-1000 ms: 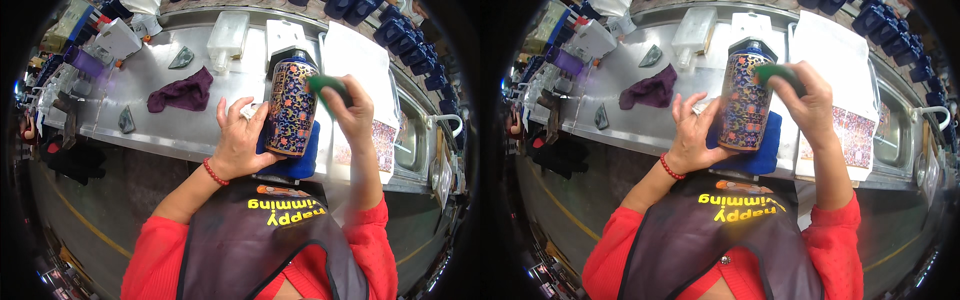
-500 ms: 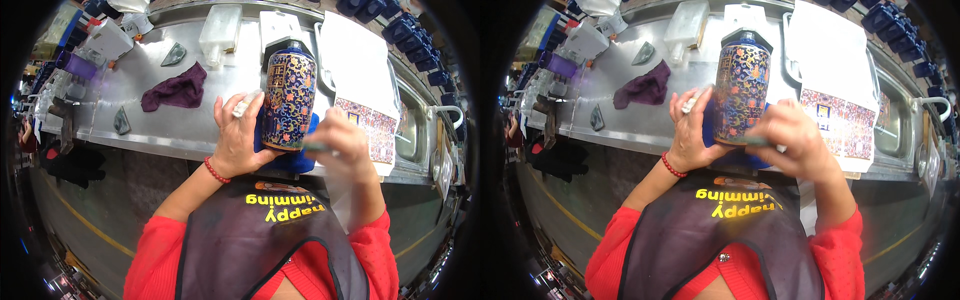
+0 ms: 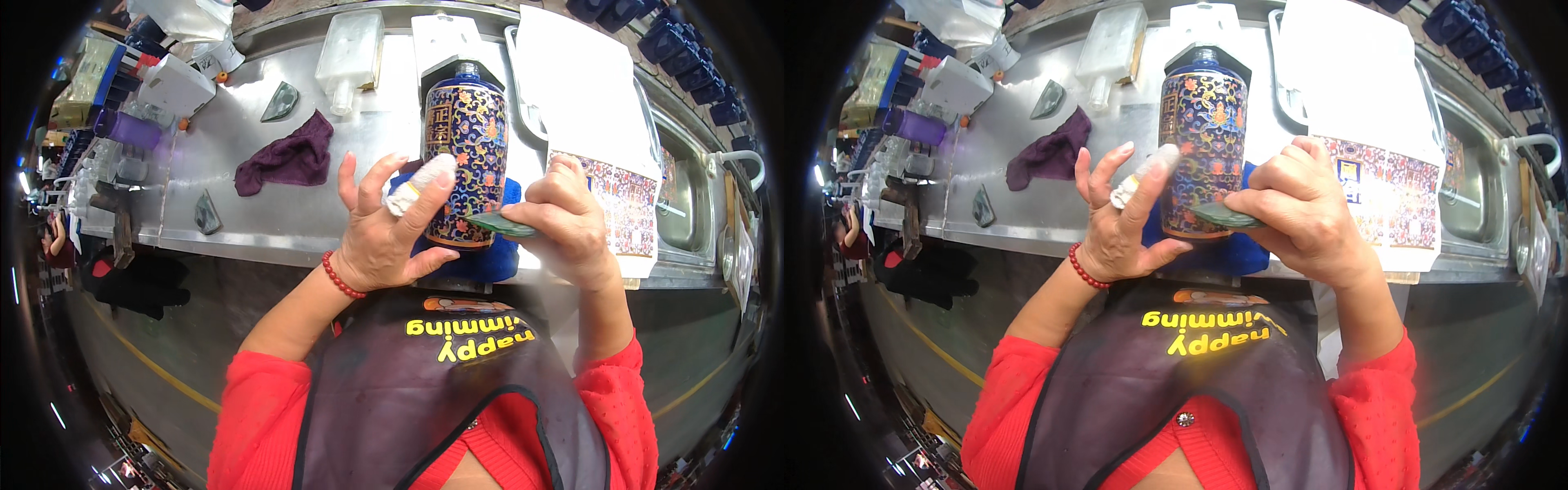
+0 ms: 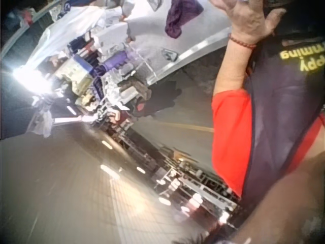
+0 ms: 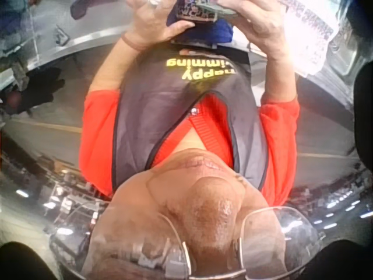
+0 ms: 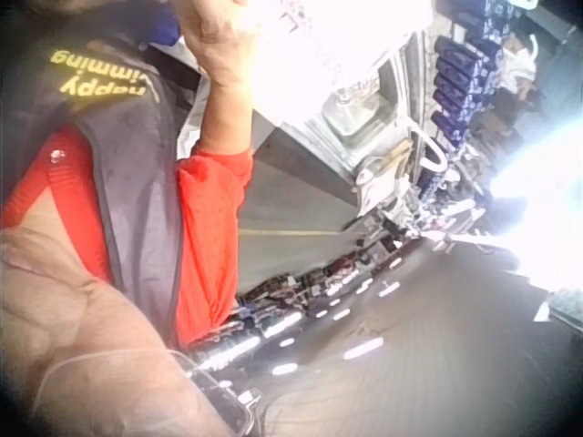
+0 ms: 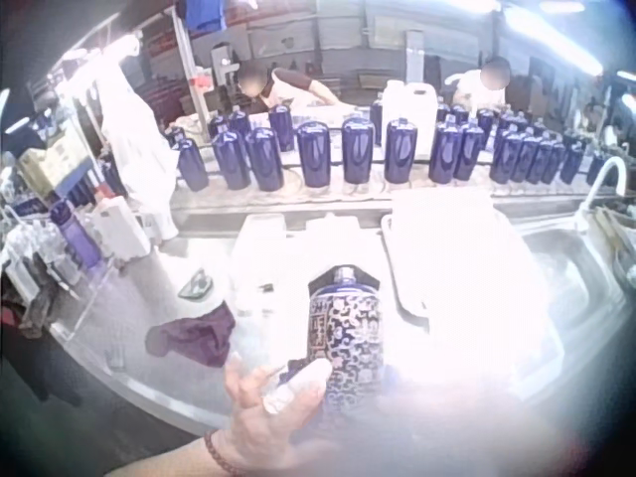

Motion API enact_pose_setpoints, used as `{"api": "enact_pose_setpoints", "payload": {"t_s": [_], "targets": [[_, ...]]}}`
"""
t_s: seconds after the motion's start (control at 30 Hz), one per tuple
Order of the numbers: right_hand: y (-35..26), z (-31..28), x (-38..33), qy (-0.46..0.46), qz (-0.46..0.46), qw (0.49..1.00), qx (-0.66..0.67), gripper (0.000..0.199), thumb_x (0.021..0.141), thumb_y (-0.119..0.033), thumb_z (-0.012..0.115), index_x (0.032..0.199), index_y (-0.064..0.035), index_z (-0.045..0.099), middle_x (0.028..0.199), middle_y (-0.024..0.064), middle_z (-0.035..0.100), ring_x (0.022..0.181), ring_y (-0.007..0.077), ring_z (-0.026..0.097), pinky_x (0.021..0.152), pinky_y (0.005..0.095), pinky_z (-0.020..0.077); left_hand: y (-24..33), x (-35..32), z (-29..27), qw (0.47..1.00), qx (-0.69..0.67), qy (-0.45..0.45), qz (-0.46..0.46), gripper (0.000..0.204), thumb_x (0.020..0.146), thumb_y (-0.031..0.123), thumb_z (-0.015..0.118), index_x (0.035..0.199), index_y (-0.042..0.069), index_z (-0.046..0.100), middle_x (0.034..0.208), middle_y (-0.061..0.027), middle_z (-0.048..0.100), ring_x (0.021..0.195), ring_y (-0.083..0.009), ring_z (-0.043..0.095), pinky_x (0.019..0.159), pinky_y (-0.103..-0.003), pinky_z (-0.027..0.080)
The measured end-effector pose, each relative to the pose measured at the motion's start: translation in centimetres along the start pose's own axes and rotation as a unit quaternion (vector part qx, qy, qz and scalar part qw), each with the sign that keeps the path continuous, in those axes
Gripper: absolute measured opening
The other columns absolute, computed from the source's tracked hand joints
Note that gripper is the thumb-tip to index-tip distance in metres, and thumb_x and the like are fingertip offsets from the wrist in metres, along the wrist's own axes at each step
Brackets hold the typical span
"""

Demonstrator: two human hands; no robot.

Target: The person holds a dark blue ceramic vase with gold and red patterns and rubs its surface with a green abrasive pad. They rotate the vase to polish different sides, then place it on the floor and pick up another similar vase to continue polishing.

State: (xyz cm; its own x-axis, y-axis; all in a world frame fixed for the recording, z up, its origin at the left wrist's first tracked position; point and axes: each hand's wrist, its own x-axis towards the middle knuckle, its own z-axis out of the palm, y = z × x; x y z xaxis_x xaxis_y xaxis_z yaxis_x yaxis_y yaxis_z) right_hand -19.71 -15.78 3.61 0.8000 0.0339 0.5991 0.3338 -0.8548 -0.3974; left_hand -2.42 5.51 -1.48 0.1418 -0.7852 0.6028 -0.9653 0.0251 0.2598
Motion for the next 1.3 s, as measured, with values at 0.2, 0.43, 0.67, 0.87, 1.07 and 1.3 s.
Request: {"api": "enact_pose_setpoints", "payload": {"t_s": [0.2, 0.43, 0.67, 0.87, 1.07, 1.3], "targets": [[0.1, -0.5, -1.9, 0.124, 0.127, 0.983, 0.052, 0.023, 0.077, -0.007, 0.085, 0.096, -0.0019, 0.073, 0.079, 0.0071, 0.06, 0.069, 0.0192, 0.057, 0.059, 0.029, 0.0429, 1.0, 2.0, -0.8, 0.99, 0.087, -0.081, 0.076, 0.076, 0.075, 0.041, 0.079, 0.146, 0.035, 0.054, 0.127, 0.009, 0.069, 0.141, -0.0266, 0.038, 0.12, -0.063, 0.0], [-1.2, 0.7, -2.8, 0.169, 0.226, 0.949, 0.139, 0.013, 0.087, -0.006, 0.079, 0.094, 0.0, 0.07, 0.08, 0.0059, 0.061, 0.071, 0.014, 0.056, 0.061, 0.0277, 0.0429, 1.1, 1.5, -1.3, 0.997, 0.0, -0.038, 0.072, 0.058, 0.084, 0.039, 0.072, 0.14, 0.027, 0.061, 0.129, 0.0054, 0.067, 0.138, -0.0249, 0.039, 0.121, -0.06, 0.006], [-1.3, 1.2, -1.4, 0.115, 0.201, 0.973, 0.005, 0.016, 0.08, -0.002, 0.079, 0.092, 0.0012, 0.069, 0.077, 0.0075, 0.058, 0.067, 0.0174, 0.054, 0.058, 0.0308, 0.0406, 1.1, 0.1, -0.9, 0.996, 0.063, -0.033, 0.049, 0.06, 0.086, 0.051, 0.07, 0.136, 0.019, 0.064, 0.131, -0.0074, 0.066, 0.133, -0.0307, 0.041, 0.121, -0.057, 0.011], [-1.0, 1.5, -3.3, 0.144, 0.216, 0.96, 0.108, 0.014, 0.084, -0.006, 0.079, 0.091, 0.0008, 0.069, 0.076, 0.0061, 0.058, 0.066, 0.0167, 0.054, 0.059, 0.0289, 0.0403, 1.3, 0.8, -1.2, 0.988, 0.073, -0.033, 0.132, 0.042, 0.098, 0.05, 0.054, 0.132, 0.029, 0.068, 0.131, 0.0085, 0.067, 0.13, -0.0198, 0.044, 0.121, -0.059, 0.007], [-0.6, 2.4, -4.6, 0.19, 0.274, 0.927, 0.171, 0.012, 0.088, -0.008, 0.077, 0.091, 0.0005, 0.069, 0.077, 0.004, 0.058, 0.069, 0.0134, 0.053, 0.062, 0.0275, 0.0404, 0.8, 3.1, -1.3, 0.973, 0.124, -0.079, 0.18, 0.052, 0.102, 0.063, 0.036, 0.133, 0.033, 0.066, 0.127, 0.0101, 0.068, 0.132, -0.0179, 0.043, 0.121, -0.061, 0.004], [-0.9, 2.3, -5.5, 0.236, 0.329, 0.89, 0.211, 0.012, 0.091, -0.01, 0.075, 0.093, 0.0007, 0.068, 0.079, 0.0021, 0.056, 0.072, 0.0112, 0.05, 0.065, 0.0255, 0.039, 0.8, 4.0, -1.9, 0.965, 0.116, -0.098, 0.215, 0.059, 0.103, 0.066, 0.029, 0.135, 0.032, 0.065, 0.127, 0.0102, 0.067, 0.134, -0.0189, 0.042, 0.121, -0.062, 0.0]]}}
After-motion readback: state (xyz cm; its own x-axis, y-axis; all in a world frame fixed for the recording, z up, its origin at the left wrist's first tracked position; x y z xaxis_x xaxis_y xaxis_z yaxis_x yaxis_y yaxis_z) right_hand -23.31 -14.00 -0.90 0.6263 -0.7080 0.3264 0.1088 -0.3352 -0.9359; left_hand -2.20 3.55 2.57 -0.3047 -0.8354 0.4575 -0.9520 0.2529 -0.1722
